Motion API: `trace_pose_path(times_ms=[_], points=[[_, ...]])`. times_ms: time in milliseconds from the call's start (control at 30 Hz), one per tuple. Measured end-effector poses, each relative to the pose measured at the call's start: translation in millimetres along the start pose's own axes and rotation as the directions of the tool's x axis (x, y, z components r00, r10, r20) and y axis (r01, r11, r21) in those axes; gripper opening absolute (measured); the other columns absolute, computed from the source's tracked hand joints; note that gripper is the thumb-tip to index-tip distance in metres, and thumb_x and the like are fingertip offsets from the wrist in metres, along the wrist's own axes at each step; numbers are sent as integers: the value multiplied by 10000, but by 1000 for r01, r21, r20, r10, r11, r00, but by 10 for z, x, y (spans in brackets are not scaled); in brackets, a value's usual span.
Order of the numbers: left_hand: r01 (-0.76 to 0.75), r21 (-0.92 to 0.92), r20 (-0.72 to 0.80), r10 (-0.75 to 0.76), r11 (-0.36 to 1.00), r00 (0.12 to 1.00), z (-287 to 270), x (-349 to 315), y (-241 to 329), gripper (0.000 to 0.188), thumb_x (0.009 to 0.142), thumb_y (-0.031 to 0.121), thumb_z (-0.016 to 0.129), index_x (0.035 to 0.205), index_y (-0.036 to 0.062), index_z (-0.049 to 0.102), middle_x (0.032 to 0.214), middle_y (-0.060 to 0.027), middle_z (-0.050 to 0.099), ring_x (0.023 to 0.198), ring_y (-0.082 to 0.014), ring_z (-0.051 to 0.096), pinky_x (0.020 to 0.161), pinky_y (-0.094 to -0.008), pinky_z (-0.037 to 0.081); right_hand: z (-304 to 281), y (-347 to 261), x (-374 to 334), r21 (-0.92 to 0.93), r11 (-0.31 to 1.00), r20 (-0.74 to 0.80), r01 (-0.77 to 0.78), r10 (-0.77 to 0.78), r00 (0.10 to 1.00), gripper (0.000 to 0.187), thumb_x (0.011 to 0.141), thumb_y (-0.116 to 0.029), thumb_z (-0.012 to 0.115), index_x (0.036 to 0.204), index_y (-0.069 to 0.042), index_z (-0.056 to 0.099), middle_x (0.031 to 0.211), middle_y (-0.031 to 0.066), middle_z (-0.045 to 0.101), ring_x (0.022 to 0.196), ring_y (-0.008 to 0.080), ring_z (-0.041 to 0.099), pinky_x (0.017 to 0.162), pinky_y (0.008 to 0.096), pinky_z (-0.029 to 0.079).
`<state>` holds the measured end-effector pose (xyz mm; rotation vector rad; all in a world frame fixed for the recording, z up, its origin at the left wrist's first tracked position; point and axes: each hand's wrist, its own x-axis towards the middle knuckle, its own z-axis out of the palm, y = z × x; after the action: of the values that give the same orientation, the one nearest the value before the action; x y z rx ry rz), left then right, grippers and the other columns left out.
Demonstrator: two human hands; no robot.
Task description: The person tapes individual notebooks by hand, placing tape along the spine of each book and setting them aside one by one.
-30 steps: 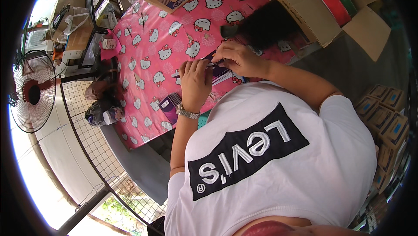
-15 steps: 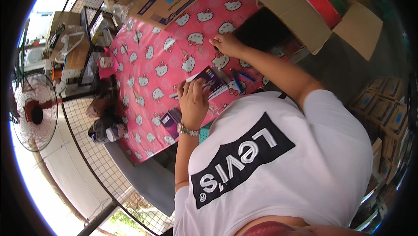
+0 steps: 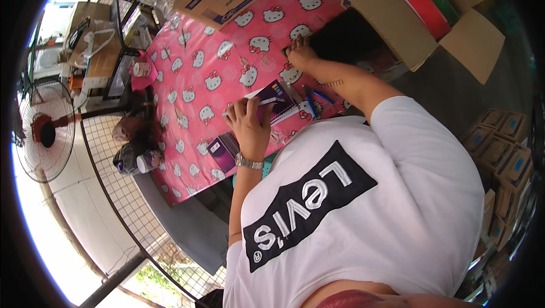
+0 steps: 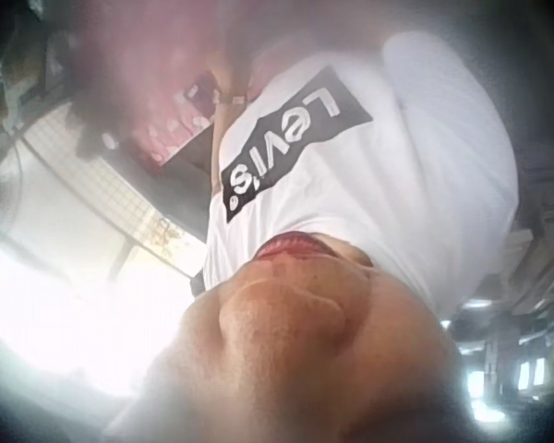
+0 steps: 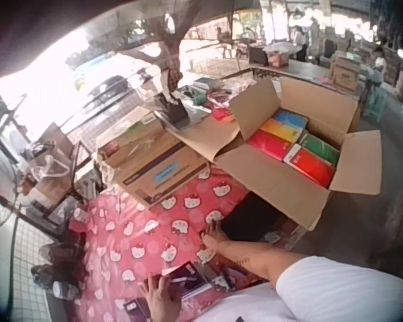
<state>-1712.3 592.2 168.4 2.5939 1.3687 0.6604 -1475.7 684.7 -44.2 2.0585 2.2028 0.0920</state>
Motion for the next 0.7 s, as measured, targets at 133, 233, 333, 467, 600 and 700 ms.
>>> trace_pose_path(times_ms=[133, 233, 333, 467, 600, 700], points=[[-11, -12, -34, 10, 1000, 999, -48, -81, -21, 327, 772, 278, 786, 1011, 121, 628, 1025, -88, 580, 1024, -317, 507, 913, -476, 369, -844, 208, -22, 719, 683, -33, 127, -148, 988, 327, 893, -168, 609, 1192, -47, 661, 1091, 153, 710, 1078, 282, 648, 938, 430, 489], [-4, -21, -67, 3, 1000, 998, -19, -141, -105, 361, 739, 287, 805, 1002, 119, 623, 1012, -83, 581, 1023, -318, 507, 915, -473, 369, -1918, 381, -617, 993, -66, -110, 95, -291, 950, 387, 790, -87, 746, 1169, -45, 684, 1007, 118, 713, 914, 193, 670, 829, 304, 513], [-32, -47, -78, 28, 998, 997, -3, -93, -96, 370, 728, 283, 807, 997, 109, 621, 1014, -84, 581, 1019, -318, 508, 909, -470, 371, -2114, 448, -938, 977, -62, -208, 202, -451, 868, 334, 777, -23, 748, 1110, -24, 711, 964, 73, 689, 884, 152, 638, 808, 285, 498], [-49, -64, -67, 45, 997, 997, -14, -72, -92, 379, 721, 277, 806, 995, 96, 619, 1018, -89, 586, 1015, -317, 510, 897, -458, 377, -2102, 462, -1030, 965, -212, -238, 156, -450, 861, 338, 735, 44, 744, 1064, -32, 739, 957, 34, 630, 916, 135, 604, 818, 285, 485], [-67, -83, -68, 61, 994, 996, -22, -67, -116, 387, 714, 265, 808, 1002, 89, 618, 1017, -90, 593, 1023, -321, 510, 900, -453, 383, -2194, 473, -1003, 982, -9, -172, 188, -454, 874, 348, 717, 55, 758, 1053, -34, 744, 958, 37, 595, 933, 149, 583, 829, 295, 476], [-61, -89, -61, 55, 994, 997, -49, -86, -135, 389, 712, 253, 808, 1010, 88, 620, 1015, -91, 596, 1031, -328, 510, 908, -459, 386, -2232, 428, -1013, 979, -176, -175, 101, -481, 859, 339, 721, 18, 774, 1052, -53, 746, 918, 24, 585, 871, 134, 573, 788, 282, 465]])
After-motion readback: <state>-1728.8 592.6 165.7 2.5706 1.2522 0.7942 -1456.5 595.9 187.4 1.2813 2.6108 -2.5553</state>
